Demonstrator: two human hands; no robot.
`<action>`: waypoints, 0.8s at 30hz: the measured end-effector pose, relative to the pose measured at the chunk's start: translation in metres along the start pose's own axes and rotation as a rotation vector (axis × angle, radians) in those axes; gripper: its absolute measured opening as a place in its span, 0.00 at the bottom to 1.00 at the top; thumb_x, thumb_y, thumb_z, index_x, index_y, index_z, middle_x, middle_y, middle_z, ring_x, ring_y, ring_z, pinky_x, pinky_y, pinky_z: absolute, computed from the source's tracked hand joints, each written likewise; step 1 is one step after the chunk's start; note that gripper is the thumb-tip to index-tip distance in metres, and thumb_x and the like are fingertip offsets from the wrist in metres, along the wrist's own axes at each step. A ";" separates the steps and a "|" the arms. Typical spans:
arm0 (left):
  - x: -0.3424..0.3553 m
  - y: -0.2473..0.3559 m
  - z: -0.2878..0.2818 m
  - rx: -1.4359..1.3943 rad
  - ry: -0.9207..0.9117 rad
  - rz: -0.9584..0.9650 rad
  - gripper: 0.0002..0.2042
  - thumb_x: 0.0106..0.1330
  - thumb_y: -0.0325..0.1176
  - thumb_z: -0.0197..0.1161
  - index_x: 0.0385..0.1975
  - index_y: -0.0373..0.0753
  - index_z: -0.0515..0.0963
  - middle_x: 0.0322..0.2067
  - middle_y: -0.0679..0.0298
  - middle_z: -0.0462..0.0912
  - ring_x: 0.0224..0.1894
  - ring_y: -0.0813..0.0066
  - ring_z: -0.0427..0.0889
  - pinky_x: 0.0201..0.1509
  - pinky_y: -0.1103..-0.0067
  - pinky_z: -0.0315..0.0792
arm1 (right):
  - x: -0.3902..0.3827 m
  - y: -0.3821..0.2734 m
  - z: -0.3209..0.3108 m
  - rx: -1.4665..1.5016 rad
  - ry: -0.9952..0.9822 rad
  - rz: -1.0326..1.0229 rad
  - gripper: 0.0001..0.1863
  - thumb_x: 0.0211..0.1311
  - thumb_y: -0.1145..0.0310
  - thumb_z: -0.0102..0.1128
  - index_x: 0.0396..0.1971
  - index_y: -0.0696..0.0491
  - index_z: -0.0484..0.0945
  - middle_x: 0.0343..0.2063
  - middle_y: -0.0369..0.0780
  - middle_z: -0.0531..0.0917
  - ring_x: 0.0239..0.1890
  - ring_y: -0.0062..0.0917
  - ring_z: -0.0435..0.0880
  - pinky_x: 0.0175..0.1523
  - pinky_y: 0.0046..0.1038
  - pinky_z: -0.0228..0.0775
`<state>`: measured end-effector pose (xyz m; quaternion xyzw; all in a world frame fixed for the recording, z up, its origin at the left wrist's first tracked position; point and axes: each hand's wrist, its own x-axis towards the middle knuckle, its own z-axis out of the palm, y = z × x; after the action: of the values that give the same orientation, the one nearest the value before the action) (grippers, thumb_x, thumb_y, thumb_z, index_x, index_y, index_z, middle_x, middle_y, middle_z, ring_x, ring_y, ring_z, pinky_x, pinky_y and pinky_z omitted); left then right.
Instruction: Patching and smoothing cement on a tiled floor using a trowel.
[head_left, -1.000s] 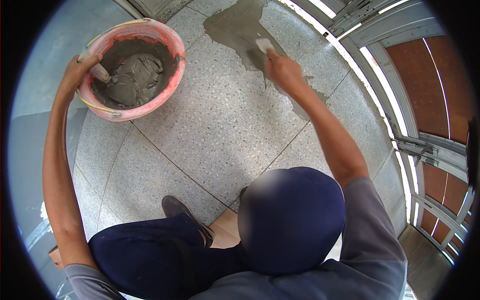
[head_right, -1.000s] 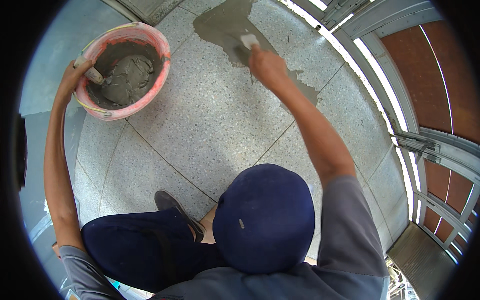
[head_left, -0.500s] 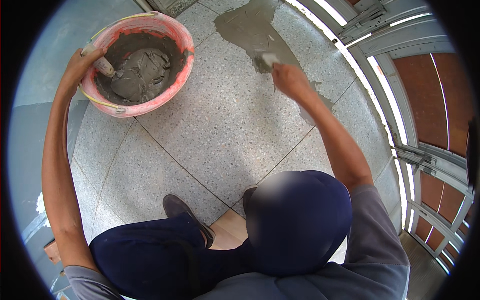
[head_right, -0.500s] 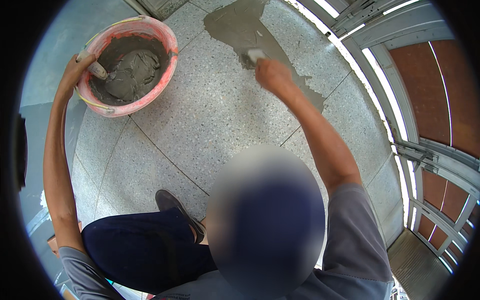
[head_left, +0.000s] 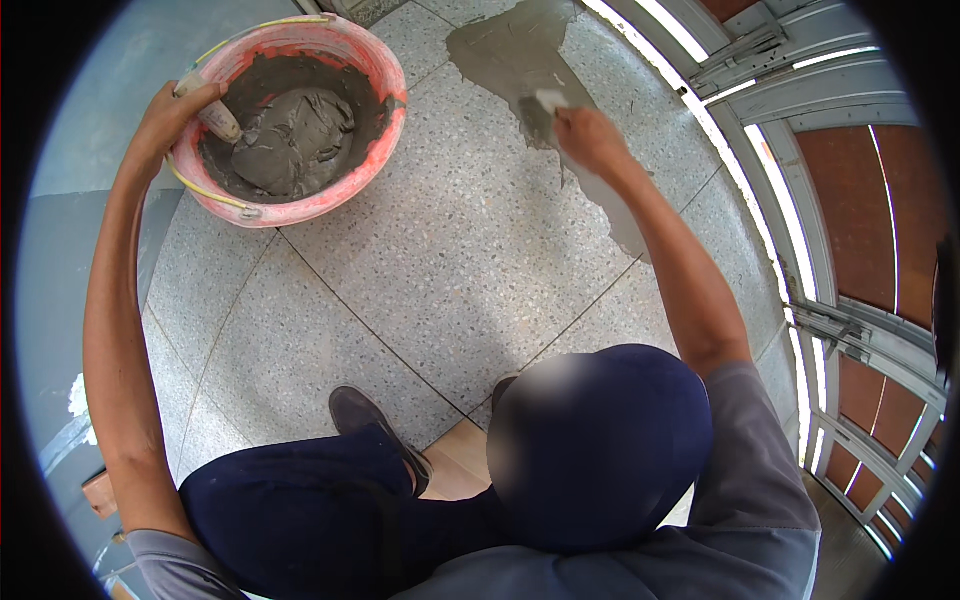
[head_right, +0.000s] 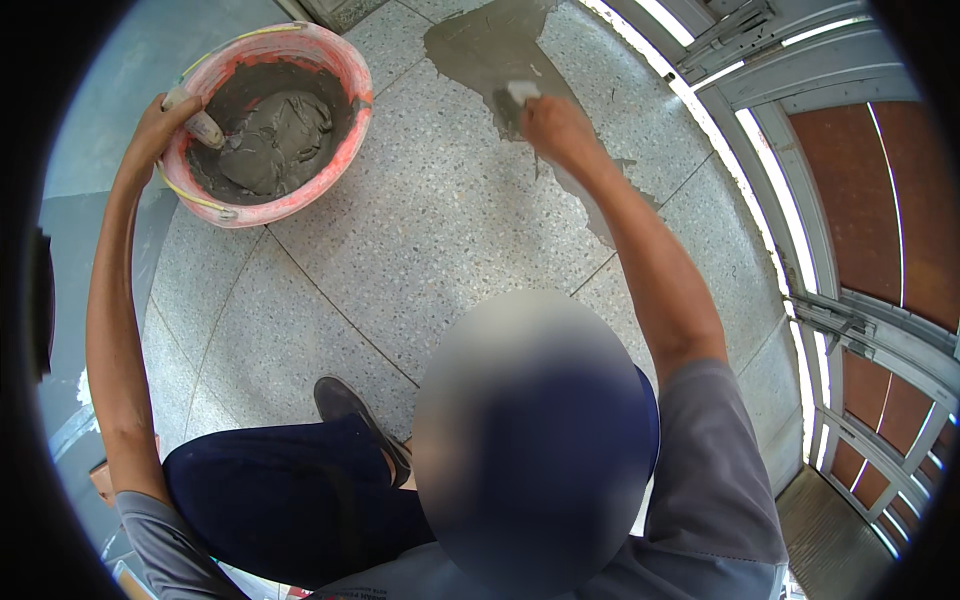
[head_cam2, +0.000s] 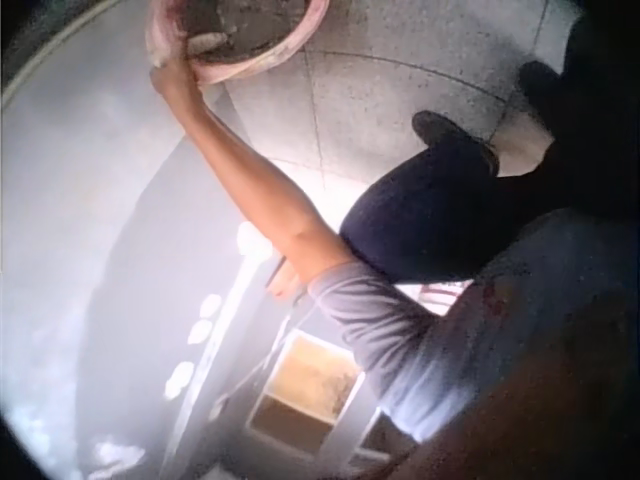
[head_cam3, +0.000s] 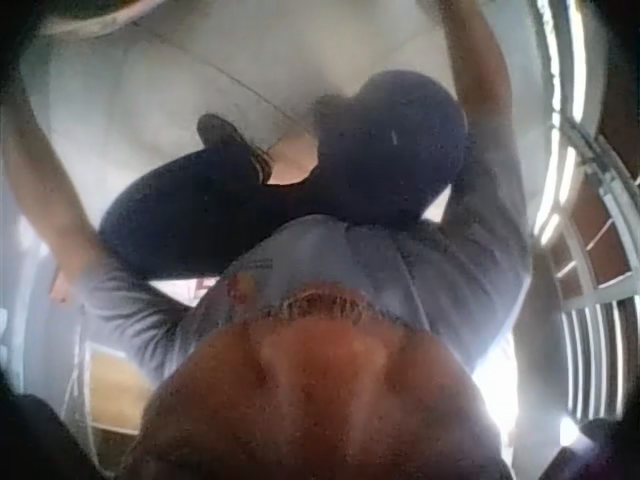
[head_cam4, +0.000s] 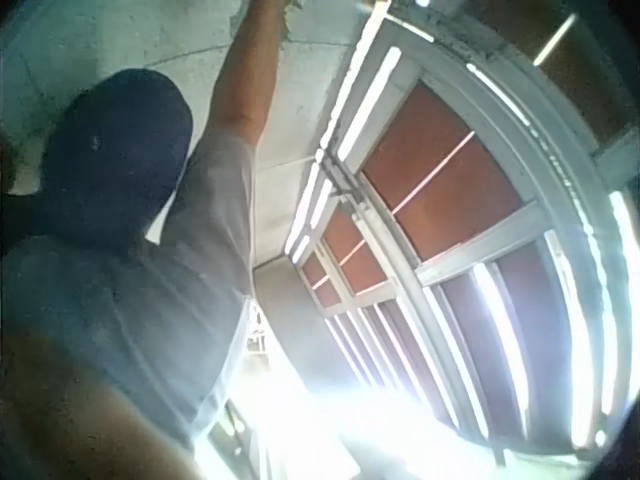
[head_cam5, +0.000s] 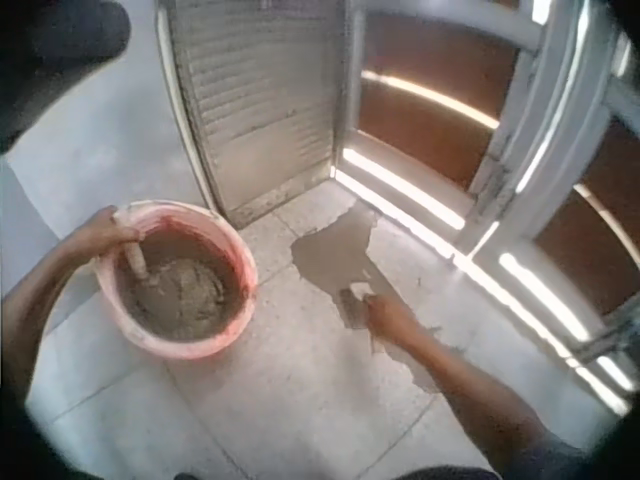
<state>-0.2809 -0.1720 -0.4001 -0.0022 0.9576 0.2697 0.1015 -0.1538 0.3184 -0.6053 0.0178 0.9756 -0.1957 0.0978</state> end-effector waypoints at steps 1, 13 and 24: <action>0.002 0.000 0.002 0.007 0.039 0.028 0.35 0.56 0.57 0.70 0.47 0.27 0.76 0.35 0.55 0.82 0.33 0.69 0.83 0.38 0.74 0.78 | 0.022 0.003 -0.001 0.028 0.107 0.013 0.17 0.68 0.62 0.48 0.29 0.57 0.82 0.40 0.56 0.85 0.44 0.49 0.85 0.50 0.48 0.76; -0.002 -0.017 -0.002 -0.001 0.089 0.000 0.34 0.54 0.57 0.70 0.46 0.28 0.75 0.36 0.55 0.82 0.33 0.68 0.83 0.38 0.74 0.77 | 0.026 -0.031 0.019 0.016 -0.091 -0.056 0.17 0.66 0.63 0.48 0.34 0.57 0.84 0.37 0.55 0.85 0.44 0.47 0.86 0.51 0.44 0.77; 0.007 0.005 0.007 0.021 0.087 0.018 0.34 0.53 0.55 0.70 0.46 0.27 0.76 0.37 0.53 0.82 0.36 0.67 0.83 0.44 0.73 0.77 | 0.223 0.024 -0.010 0.046 0.037 0.129 0.19 0.63 0.63 0.49 0.33 0.66 0.81 0.28 0.54 0.86 0.28 0.47 0.87 0.35 0.43 0.80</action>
<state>-0.2867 -0.1637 -0.4049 -0.0043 0.9638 0.2602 0.0571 -0.3723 0.3435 -0.6495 0.0867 0.9693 -0.2108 0.0918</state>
